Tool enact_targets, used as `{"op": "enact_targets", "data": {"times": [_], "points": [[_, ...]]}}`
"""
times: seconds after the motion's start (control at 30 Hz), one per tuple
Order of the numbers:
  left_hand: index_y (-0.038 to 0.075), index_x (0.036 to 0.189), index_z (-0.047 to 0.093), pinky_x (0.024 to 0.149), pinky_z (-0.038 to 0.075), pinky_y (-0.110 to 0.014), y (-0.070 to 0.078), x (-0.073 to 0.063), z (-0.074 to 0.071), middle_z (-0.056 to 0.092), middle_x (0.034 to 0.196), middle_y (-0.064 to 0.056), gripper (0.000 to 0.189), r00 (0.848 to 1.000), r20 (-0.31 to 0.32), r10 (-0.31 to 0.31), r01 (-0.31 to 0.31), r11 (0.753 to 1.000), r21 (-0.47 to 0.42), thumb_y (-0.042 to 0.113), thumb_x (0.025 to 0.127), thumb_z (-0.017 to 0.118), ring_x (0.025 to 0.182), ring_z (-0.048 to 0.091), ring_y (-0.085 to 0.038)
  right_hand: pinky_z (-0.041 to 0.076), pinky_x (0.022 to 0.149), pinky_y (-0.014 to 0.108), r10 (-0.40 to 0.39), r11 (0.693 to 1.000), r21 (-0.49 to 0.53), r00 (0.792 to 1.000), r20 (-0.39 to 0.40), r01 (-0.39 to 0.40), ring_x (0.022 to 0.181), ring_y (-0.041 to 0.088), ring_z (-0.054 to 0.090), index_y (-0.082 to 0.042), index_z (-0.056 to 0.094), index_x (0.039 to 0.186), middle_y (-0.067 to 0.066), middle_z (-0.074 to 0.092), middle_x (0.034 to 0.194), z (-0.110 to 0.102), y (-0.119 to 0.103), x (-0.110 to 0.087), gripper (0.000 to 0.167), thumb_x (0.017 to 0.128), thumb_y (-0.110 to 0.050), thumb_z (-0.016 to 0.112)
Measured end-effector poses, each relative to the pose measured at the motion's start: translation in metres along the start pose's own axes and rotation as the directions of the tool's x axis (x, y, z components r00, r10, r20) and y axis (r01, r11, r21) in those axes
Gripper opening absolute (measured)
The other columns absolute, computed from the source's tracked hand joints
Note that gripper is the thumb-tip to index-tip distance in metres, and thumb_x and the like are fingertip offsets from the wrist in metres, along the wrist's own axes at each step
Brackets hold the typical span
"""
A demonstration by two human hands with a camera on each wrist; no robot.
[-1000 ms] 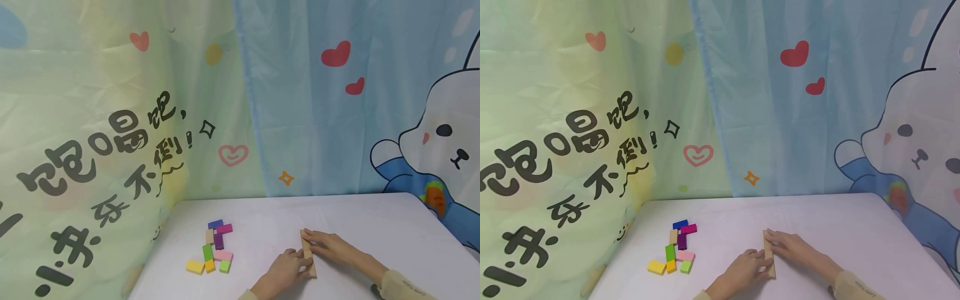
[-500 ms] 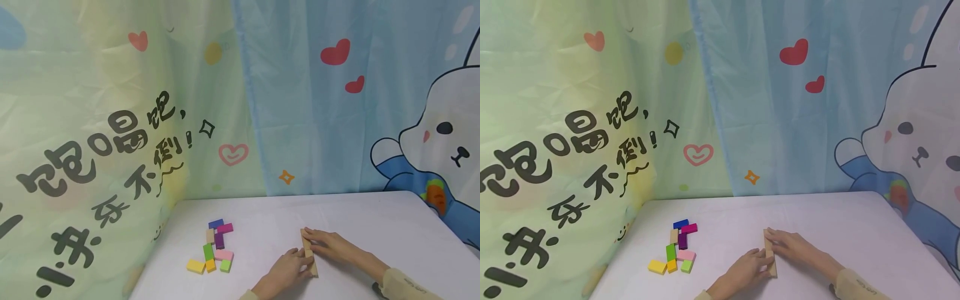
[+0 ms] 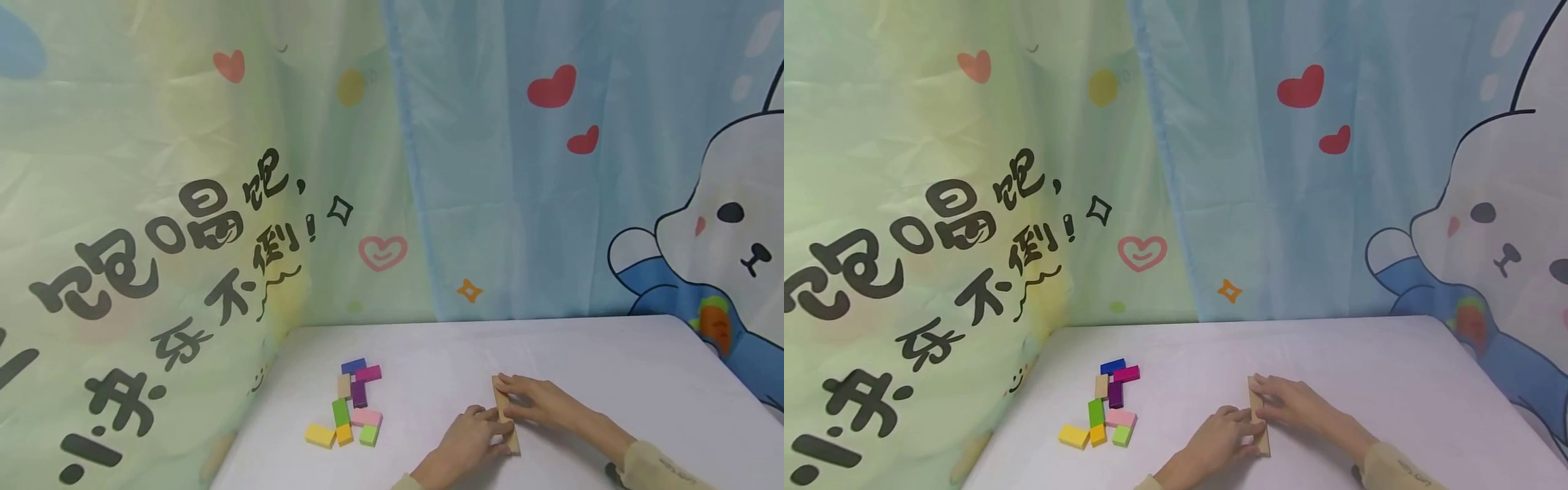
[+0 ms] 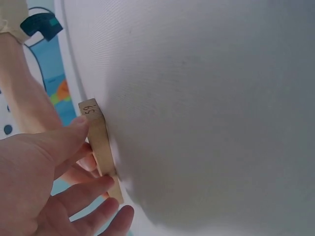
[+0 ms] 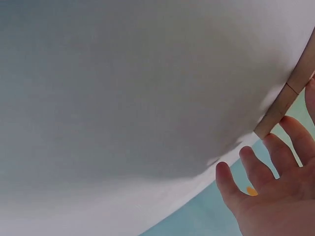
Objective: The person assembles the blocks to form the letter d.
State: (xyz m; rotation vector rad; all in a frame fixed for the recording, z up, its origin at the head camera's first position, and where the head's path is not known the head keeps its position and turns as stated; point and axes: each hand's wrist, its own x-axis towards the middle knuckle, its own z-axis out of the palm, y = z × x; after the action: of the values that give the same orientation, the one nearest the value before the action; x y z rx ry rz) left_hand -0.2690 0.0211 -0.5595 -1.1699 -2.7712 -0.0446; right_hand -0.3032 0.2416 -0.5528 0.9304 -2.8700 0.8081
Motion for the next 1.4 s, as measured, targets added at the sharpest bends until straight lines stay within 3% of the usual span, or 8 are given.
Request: {"op": "enact_targets", "data": {"times": [0.3, 0.63, 0.9, 1.4], "points": [[0.040, 0.134, 0.062, 0.085, 0.059, -0.033, 0.002, 0.001, -0.001, 0.060, 0.142, 0.011, 0.041, 0.998, 0.052, -0.028, 0.030, 0.999, -0.023, 0.048, 0.094, 0.063, 0.125, 0.060, -0.017, 0.046, 0.096, 0.069, 0.016, 0.999, -0.035, 0.999, 0.034, -0.014, 0.128, 0.053, 0.051, -0.001, 0.060, 0.136, 0.022, 0.055, 0.144, -0.007, -0.007, 0.004, 0.065, 0.091, -0.048, 0.068], [0.037, 0.131, 0.065, 0.087, 0.058, -0.029, -0.001, -0.001, -0.009, 0.062, 0.140, 0.009, 0.037, 1.000, 0.022, 0.016, -0.016, 1.000, 0.016, 0.043, 0.095, 0.064, 0.123, 0.062, -0.018, 0.037, 0.089, 0.083, 0.077, 0.997, -0.035, 0.994, 0.079, -0.075, 0.132, 0.055, 0.047, -0.002, 0.060, 0.137, 0.023, 0.053, 0.147, -0.010, -0.013, 0.011, 0.071, 0.087, -0.052, 0.070], [0.039, 0.127, 0.067, 0.091, 0.056, -0.028, 0.008, -0.003, -0.008, 0.064, 0.136, 0.011, 0.033, 0.999, 0.042, 0.026, -0.026, 1.000, 0.005, 0.041, 0.094, 0.065, 0.123, 0.062, -0.015, 0.035, 0.092, 0.083, 0.140, 0.990, -0.016, 0.984, 0.110, -0.139, 0.133, 0.054, 0.046, -0.004, 0.058, 0.139, 0.021, 0.051, 0.149, -0.008, -0.014, 0.004, 0.072, 0.087, -0.052, 0.070], [0.042, 0.129, 0.065, 0.090, 0.055, -0.024, 0.019, -0.012, -0.006, 0.063, 0.135, 0.012, 0.034, 0.996, 0.059, 0.071, -0.073, 0.997, 0.039, 0.044, 0.095, 0.063, 0.123, 0.061, -0.010, 0.038, 0.089, 0.081, 0.147, 0.989, -0.035, 0.984, 0.106, -0.144, 0.129, 0.055, 0.049, -0.002, 0.059, 0.137, 0.024, 0.053, 0.145, -0.009, -0.027, -0.013, 0.071, 0.086, -0.049, 0.072]]}}
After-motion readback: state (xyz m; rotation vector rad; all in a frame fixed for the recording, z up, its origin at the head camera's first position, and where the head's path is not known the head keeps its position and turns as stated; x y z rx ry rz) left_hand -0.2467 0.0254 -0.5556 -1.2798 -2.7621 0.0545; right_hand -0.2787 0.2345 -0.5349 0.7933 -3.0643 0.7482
